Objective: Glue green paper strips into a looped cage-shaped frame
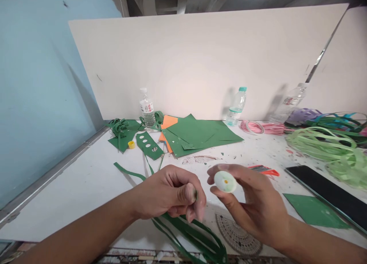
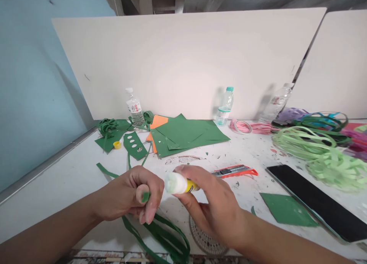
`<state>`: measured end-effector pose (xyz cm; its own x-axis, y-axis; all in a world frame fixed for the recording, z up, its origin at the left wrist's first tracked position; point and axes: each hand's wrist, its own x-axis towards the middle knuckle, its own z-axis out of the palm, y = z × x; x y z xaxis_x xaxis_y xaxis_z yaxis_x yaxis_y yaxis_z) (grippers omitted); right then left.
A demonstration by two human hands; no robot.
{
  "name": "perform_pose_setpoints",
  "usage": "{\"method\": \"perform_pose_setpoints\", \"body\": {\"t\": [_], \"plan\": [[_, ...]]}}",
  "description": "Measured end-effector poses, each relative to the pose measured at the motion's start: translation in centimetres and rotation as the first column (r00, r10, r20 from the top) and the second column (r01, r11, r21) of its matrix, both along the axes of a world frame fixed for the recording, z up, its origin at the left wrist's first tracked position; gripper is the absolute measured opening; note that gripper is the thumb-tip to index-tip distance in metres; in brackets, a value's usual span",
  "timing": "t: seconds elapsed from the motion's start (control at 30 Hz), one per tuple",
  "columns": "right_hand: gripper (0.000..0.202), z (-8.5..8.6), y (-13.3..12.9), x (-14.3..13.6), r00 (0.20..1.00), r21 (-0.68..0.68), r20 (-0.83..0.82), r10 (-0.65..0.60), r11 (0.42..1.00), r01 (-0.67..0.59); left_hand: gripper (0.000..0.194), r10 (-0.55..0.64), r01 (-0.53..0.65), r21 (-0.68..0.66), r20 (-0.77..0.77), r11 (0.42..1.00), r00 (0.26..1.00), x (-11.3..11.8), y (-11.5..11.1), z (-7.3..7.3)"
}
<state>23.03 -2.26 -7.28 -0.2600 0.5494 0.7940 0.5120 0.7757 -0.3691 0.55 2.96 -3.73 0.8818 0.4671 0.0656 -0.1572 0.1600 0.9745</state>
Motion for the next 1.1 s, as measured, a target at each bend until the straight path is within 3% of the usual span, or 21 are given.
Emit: {"method": "perform_pose_setpoints", "body": {"t": [0.13, 0.23, 0.43, 0.57, 0.73, 0.97, 1.1], "plan": [[0.042, -0.3, 0.7, 0.2, 0.993, -0.062, -0.12, -0.016, 0.998, 0.009, 0.053, -0.046, 0.048, -0.025, 0.095, 0.999, 0.994, 0.0, 0.3, -0.4], [0.044, -0.6, 1.2, 0.3, 0.995, -0.067, -0.104, -0.012, 0.998, 0.005, 0.051, -0.062, 0.065, -0.024, 0.106, 0.998, 0.992, 0.0, 0.4, -0.4], [0.027, -0.2, 1.7, 0.3, 0.991, -0.188, 0.064, -0.116, 0.974, 0.126, 0.05, -0.048, 0.048, -0.003, 0.1, 0.999, 0.994, -0.1, 0.4, -0.2], [0.022, 0.1, 2.8, 0.4, 0.949, -0.356, 0.273, -0.161, 0.899, 0.255, 0.047, -0.019, 0.02, -0.013, 0.067, 1.0, 0.998, -0.2, 0.6, -0.4], [0.016, -0.4, 4.0, 0.5, 0.896, -0.461, 0.431, -0.102, 0.829, 0.316, 0.043, 0.029, -0.029, -0.011, 0.062, 1.0, 0.998, -0.3, 0.9, -0.5], [0.021, -0.2, 4.0, 0.6, 0.901, -0.504, 0.425, -0.088, 0.804, 0.316, 0.044, -0.161, 0.165, -0.015, 0.145, 0.986, 0.976, -0.6, 1.2, -0.6], [0.012, -0.4, 3.9, 0.6, 0.901, -0.532, 0.425, -0.083, 0.782, 0.323, 0.047, -0.167, 0.17, -0.008, 0.152, 0.985, 0.974, -0.6, 1.2, -0.7]]}}
